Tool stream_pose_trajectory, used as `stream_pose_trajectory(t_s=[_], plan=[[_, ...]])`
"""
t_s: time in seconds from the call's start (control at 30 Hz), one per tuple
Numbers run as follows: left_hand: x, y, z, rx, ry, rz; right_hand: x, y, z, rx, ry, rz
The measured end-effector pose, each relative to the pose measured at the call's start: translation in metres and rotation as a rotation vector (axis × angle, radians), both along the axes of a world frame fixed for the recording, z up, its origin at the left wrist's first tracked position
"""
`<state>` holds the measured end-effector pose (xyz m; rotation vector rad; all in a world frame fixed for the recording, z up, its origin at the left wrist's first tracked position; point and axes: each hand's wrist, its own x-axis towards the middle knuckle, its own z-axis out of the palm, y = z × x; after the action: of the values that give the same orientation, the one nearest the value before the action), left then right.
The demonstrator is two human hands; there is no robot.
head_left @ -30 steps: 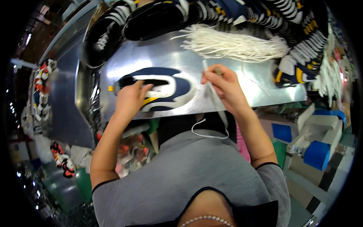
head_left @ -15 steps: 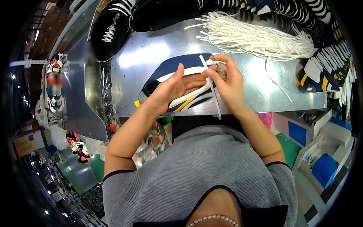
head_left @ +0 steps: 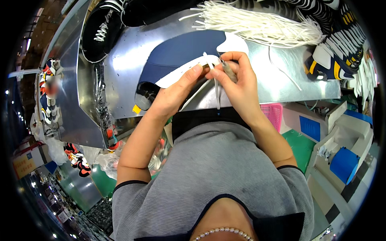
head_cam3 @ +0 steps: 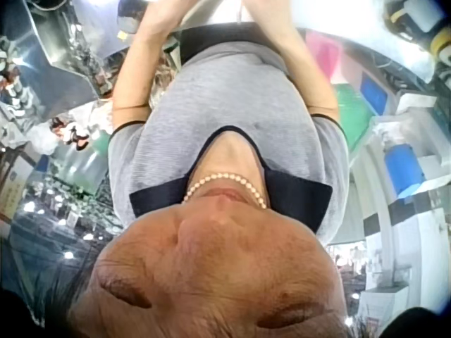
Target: The person laces shoes by hand, threading white laces through the eyelets of shoe uppers and tying them, then placing the finished shoes onto a pile.
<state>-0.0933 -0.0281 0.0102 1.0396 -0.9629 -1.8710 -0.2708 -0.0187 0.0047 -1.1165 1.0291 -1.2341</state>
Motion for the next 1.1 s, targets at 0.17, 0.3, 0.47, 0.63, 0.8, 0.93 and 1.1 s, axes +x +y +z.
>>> stream_pose_trajectory(t_s=[0.17, 0.3, 0.47, 0.63, 0.8, 0.93, 1.1], plan=[[-0.007, 0.003, 0.005, -0.02, 0.026, 0.09, 0.002, 0.008, -0.001, -0.055, 0.082, 0.009], [-0.011, 0.005, 0.005, -0.028, -0.137, 0.173, 0.003, 0.008, 0.002, -0.102, 0.214, 0.0], [-0.011, 0.008, 0.006, -0.117, -0.128, 0.176, -0.012, 0.015, 0.024, -0.02, 0.287, 0.094], [-0.012, 0.004, -0.003, -0.113, -0.167, 0.228, -0.016, 0.008, 0.024, 0.014, 0.304, 0.145], [-0.011, 0.004, -0.004, -0.147, -0.187, 0.219, -0.016, 0.0, 0.023, 0.053, 0.237, 0.163], [-0.01, 0.003, -0.003, -0.118, -0.199, 0.22, -0.016, -0.005, 0.023, 0.068, 0.203, 0.183], [-0.018, 0.012, 0.011, -0.47, -0.484, 0.246, -0.016, -0.015, 0.033, 0.05, 0.371, 0.23]])
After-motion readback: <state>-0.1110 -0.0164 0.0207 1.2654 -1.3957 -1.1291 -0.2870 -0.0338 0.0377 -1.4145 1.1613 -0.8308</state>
